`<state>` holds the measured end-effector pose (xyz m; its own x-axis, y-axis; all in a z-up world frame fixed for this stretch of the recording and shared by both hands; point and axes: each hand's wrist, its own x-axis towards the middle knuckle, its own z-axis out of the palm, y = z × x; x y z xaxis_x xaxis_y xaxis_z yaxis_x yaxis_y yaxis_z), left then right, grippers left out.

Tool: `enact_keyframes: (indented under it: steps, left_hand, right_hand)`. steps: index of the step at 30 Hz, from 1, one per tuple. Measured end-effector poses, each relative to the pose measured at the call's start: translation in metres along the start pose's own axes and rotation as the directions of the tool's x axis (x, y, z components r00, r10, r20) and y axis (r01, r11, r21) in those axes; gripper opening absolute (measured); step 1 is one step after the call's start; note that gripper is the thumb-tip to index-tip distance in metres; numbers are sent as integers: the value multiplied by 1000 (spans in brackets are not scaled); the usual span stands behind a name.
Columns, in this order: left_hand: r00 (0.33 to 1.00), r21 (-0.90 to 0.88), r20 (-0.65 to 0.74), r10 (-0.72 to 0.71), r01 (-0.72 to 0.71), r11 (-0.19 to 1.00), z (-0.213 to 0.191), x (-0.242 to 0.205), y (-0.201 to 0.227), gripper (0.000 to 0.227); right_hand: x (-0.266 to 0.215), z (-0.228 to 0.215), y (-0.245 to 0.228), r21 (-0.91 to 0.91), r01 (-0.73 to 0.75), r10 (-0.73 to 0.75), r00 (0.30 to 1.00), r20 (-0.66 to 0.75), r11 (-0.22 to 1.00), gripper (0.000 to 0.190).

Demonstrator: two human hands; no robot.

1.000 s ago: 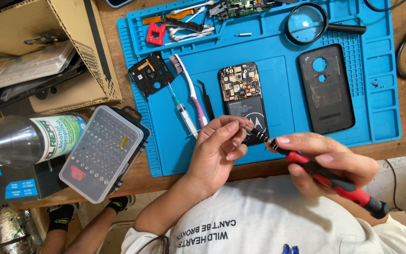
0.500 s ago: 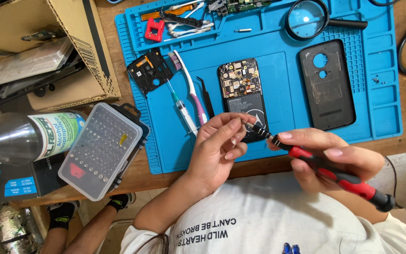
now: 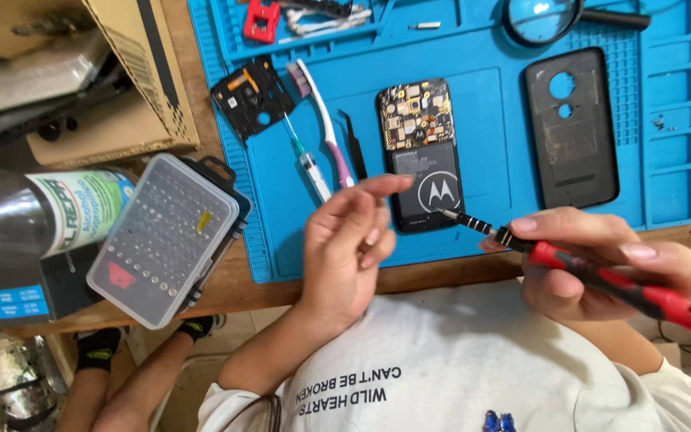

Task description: The person uses a screwdriver to remove screws from a disassembled Motorola smartphone placed on a blue work mat. They carefully place the removed screws into a compartment on the mat and continue unscrewing components from the phone's internal assembly.

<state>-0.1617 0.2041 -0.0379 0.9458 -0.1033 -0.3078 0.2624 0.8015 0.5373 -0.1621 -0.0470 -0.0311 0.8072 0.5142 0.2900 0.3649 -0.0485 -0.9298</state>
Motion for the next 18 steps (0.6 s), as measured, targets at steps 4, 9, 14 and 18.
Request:
enact_keyframes:
  steps: [4, 9, 14, 18]
  left_hand:
    - [941, 135, -21, 339, -333, 933, -12, -12, 7, 23]
    - [730, 521, -54, 682, -562, 643, -24, -20, 6, 26]
    - [692, 776, 269, 670, -568, 275, -31, -26, 25, 36]
    - [719, 740, 482, 500, -640, 207, -32, -23, 37, 28]
  right_hand:
    - [6, 9, 10, -545, 115, -251, 951, -182, 831, 25]
    - [36, 45, 14, -409, 206, -345, 888, -304, 889, 35]
    - [36, 50, 6, -572, 67, -244, 940, -238, 817, 34]
    - [32, 46, 2, -513, 42, -124, 984, -127, 858, 31]
